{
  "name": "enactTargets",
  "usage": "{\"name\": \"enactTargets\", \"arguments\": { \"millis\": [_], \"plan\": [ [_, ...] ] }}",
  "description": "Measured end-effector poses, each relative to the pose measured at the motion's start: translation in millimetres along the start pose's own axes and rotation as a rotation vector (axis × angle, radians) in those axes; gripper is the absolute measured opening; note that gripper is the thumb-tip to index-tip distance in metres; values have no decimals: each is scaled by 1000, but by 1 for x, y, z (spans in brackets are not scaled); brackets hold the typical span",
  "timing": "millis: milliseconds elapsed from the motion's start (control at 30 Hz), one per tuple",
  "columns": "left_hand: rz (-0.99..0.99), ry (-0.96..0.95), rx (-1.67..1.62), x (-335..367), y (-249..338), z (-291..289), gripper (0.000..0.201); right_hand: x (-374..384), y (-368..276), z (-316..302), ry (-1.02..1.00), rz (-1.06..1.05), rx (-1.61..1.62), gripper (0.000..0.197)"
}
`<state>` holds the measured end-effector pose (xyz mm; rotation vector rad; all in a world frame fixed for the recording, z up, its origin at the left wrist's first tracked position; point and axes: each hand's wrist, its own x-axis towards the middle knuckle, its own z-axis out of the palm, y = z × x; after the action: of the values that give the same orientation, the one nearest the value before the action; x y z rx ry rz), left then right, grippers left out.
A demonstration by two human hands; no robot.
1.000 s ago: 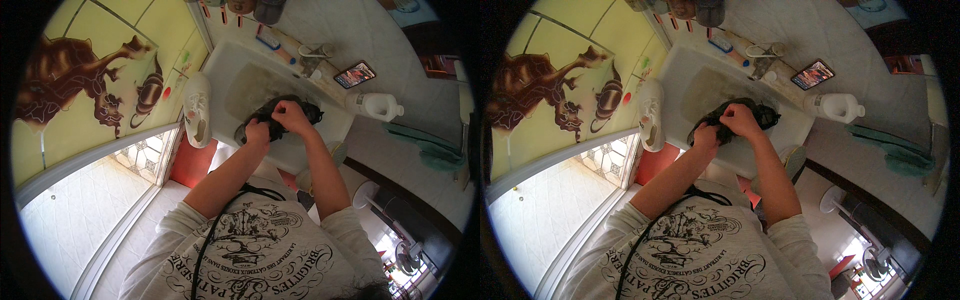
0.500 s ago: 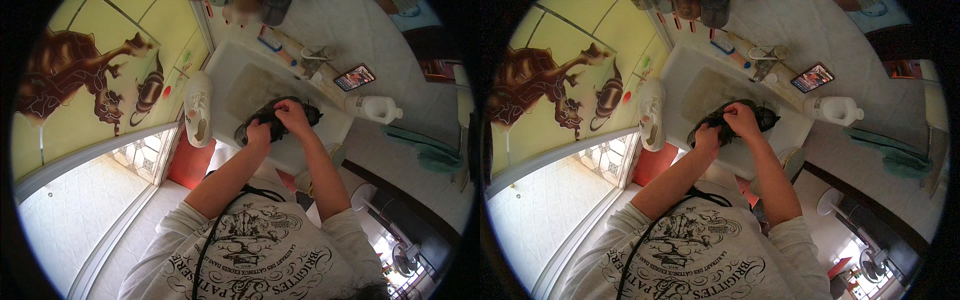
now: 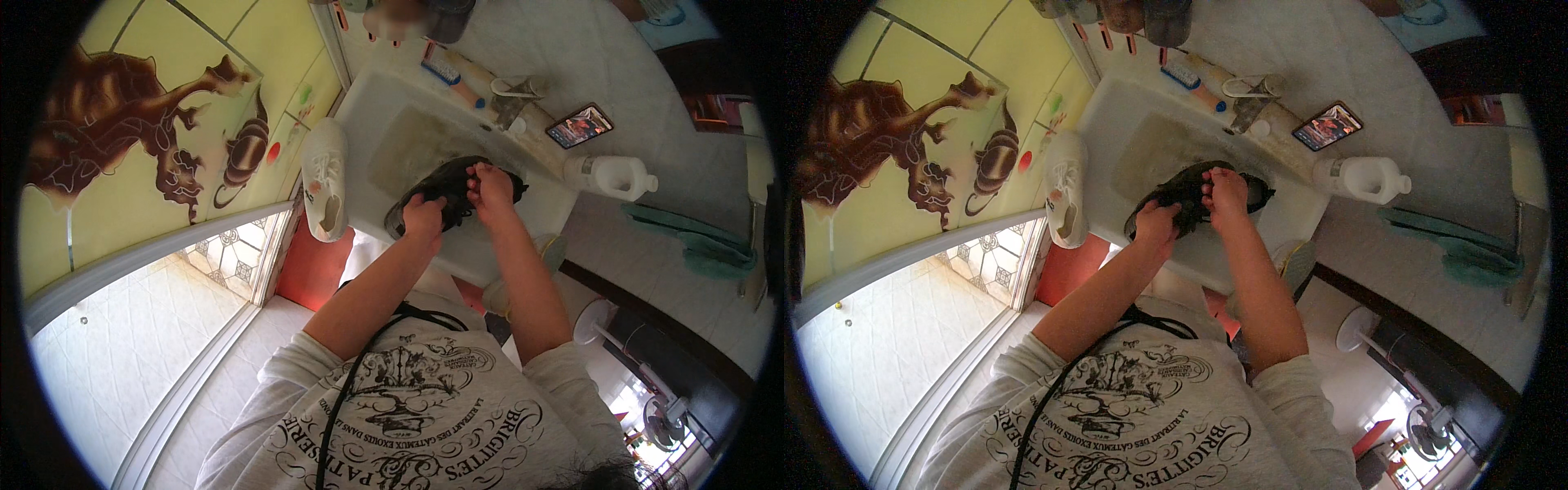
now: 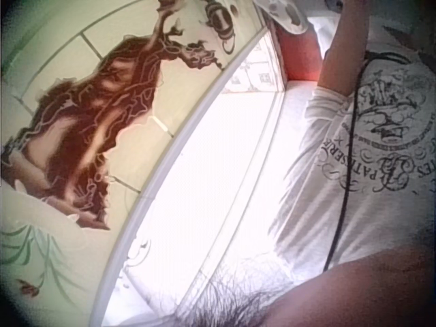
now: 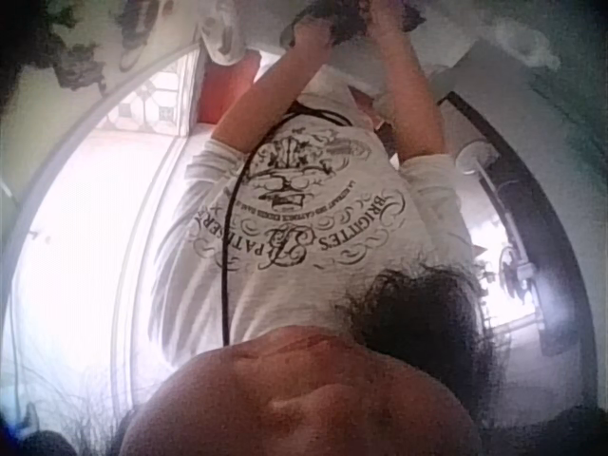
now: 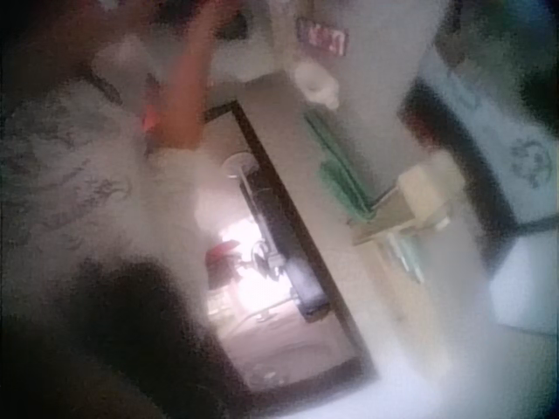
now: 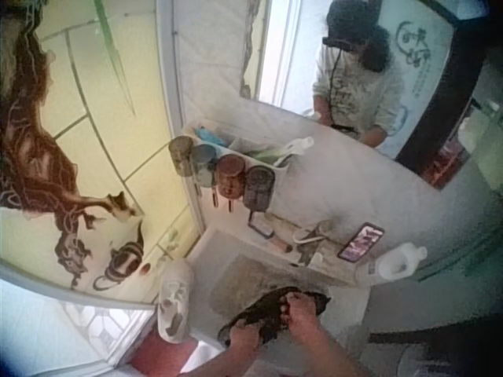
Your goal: The person stands at a sink and scrubs a pair of black shoes using a brush and water. They scrub the exterior surfaces and the interior of the shoes, rinsing them in the sink basin.
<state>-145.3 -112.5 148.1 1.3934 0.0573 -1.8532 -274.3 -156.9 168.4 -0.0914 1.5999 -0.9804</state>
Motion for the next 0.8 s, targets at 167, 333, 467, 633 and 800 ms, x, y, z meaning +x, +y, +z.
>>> {"name": "enactTargets", "arguments": {
  "millis": [167, 333, 467, 633, 800],
  "plan": [
    [-42, 5, 88, 0, -1, -1, 31, 0, 10, -5, 43, -676, -835, 25],
    [8, -25, 19, 8, -8, -5, 32, -14, -2, 7, -192, -1224, -1546, 29],
    [24, -30, 31, 17, -14, -9, 33, -24, -19, 16, -282, -1078, -1773, 22],
    [-15, -11, 80, 14, -11, -7, 36, -8, -18, 8, -47, -765, -1215, 15],
    [-18, 76, 84, 0, -5, 3, 35, 14, -20, -15, 190, -534, -848, 19]
  ]
}}
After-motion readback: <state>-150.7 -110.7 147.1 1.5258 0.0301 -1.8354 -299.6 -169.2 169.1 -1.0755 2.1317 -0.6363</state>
